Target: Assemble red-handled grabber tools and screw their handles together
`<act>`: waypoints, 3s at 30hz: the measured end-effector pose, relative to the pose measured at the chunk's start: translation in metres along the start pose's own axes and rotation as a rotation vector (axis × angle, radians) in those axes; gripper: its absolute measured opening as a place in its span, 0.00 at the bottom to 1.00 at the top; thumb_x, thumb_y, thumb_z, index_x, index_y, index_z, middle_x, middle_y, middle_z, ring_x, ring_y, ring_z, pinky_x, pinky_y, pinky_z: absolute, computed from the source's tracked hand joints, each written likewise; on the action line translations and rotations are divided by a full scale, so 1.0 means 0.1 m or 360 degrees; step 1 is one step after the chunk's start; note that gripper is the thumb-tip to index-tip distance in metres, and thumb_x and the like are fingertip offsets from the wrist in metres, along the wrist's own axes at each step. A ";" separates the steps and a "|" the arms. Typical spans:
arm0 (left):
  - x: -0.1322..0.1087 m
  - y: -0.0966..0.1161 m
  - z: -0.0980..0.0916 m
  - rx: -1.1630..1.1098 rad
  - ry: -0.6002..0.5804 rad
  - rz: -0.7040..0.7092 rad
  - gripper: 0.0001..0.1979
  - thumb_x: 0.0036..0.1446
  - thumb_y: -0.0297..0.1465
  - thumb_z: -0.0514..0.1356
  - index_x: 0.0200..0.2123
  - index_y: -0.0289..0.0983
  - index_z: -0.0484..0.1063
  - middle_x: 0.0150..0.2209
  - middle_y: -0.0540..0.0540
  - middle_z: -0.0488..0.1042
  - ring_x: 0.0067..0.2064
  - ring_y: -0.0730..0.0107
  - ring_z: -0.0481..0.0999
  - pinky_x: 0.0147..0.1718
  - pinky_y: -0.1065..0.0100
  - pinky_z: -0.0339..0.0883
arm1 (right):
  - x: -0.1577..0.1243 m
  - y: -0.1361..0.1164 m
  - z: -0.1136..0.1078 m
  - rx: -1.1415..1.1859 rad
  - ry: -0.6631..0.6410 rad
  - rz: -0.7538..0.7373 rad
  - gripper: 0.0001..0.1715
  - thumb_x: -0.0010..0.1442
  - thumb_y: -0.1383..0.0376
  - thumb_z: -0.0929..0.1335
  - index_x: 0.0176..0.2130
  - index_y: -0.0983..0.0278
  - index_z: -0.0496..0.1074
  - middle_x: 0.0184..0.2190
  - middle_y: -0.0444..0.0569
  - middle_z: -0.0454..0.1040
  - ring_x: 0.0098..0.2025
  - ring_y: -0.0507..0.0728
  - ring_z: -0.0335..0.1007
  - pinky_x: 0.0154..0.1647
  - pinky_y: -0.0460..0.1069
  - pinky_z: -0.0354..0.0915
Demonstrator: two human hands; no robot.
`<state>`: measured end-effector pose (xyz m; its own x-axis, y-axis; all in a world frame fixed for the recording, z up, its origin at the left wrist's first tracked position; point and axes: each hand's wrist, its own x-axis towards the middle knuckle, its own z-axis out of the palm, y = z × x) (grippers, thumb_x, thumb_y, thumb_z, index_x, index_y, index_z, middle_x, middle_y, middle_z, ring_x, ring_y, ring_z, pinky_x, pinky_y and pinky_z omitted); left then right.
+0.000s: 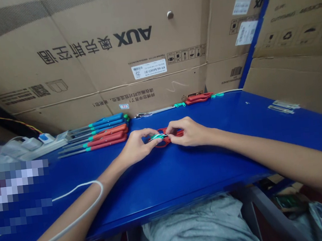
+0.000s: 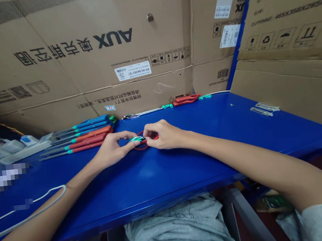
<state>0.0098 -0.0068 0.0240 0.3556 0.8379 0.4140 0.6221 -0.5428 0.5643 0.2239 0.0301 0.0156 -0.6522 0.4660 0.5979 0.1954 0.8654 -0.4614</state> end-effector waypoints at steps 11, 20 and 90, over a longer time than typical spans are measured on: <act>-0.01 0.03 0.00 0.0004 0.0027 -0.0022 0.11 0.53 0.37 0.63 0.33 0.35 0.78 0.33 0.47 0.81 0.34 0.66 0.77 0.36 0.68 0.68 | -0.02 -0.03 0.01 -0.0077 0.0030 -0.0013 0.06 0.55 0.71 0.65 0.31 0.67 0.72 0.27 0.48 0.77 0.27 0.51 0.71 0.30 0.45 0.64; -0.02 0.01 0.01 -0.0007 0.0025 -0.0031 0.12 0.53 0.38 0.63 0.33 0.35 0.78 0.33 0.46 0.81 0.35 0.64 0.78 0.36 0.67 0.69 | -0.02 0.00 0.05 0.0044 0.0038 0.0073 0.04 0.55 0.69 0.67 0.30 0.67 0.73 0.26 0.45 0.76 0.26 0.49 0.67 0.28 0.43 0.60; 0.05 -0.19 0.10 -0.0068 -0.0047 -0.0062 0.11 0.54 0.38 0.63 0.32 0.36 0.73 0.34 0.45 0.79 0.34 0.67 0.75 0.35 0.67 0.68 | -0.03 0.21 0.02 -0.0381 -0.0287 0.0002 0.08 0.62 0.71 0.65 0.39 0.67 0.75 0.34 0.52 0.78 0.35 0.55 0.71 0.38 0.48 0.62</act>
<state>0.0072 0.0082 0.0080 0.3526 0.8593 0.3704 0.6055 -0.5113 0.6099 0.2289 0.0462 0.0030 -0.7672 0.4457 0.4613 0.3496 0.8935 -0.2819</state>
